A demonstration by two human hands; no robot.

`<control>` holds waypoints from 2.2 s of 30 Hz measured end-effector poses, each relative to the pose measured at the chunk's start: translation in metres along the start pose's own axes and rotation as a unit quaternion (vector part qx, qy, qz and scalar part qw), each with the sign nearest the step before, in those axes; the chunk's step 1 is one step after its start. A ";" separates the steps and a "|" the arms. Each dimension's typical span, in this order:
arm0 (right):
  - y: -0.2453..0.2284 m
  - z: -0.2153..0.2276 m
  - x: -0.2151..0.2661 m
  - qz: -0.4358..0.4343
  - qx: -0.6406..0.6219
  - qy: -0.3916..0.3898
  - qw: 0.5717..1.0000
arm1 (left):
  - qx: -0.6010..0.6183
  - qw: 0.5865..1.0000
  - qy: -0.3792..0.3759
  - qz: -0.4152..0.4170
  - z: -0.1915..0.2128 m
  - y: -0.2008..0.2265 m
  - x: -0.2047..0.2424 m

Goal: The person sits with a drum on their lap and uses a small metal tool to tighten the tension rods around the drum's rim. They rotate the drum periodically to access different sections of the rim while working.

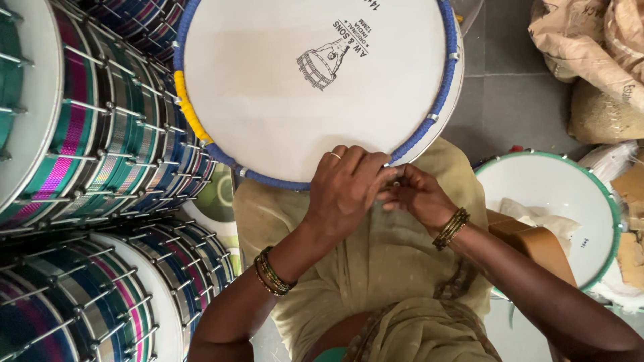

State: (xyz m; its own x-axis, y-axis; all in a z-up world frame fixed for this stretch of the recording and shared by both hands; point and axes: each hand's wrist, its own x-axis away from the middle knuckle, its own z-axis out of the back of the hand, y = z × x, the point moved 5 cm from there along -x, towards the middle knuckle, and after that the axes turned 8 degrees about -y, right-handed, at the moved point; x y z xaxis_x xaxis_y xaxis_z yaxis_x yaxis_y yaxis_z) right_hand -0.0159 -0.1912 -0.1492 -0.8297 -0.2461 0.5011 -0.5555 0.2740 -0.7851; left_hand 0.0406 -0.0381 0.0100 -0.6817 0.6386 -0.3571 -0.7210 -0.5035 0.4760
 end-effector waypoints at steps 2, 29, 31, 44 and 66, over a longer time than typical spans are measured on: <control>-0.005 -0.005 0.002 -0.013 -0.004 -0.001 1.000 | -0.004 1.000 0.004 0.007 -0.001 0.000 -0.001; 0.043 0.017 -0.016 0.011 -0.249 0.034 0.968 | 0.007 1.000 0.008 0.009 0.004 -0.002 -0.002; 0.054 0.017 -0.020 0.042 -0.313 0.025 0.949 | 0.003 1.000 0.009 0.011 0.003 -0.003 -0.001; 0.087 0.002 -0.052 0.107 -0.440 -0.069 0.889 | 0.006 1.000 0.008 0.021 0.000 -0.003 -0.002; 0.089 0.002 -0.057 0.120 -0.395 -0.102 0.905 | 0.022 0.997 0.043 0.057 0.000 0.001 -0.002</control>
State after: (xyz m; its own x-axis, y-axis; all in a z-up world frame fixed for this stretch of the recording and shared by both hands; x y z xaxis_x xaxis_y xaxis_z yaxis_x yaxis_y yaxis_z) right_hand -0.0177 -0.1541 -0.2485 -0.9489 -0.2355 0.2103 -0.2941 0.9015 -0.3174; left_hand 0.0417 -0.0400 0.0109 -0.7684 0.5250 -0.3661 -0.6336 -0.5431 0.5510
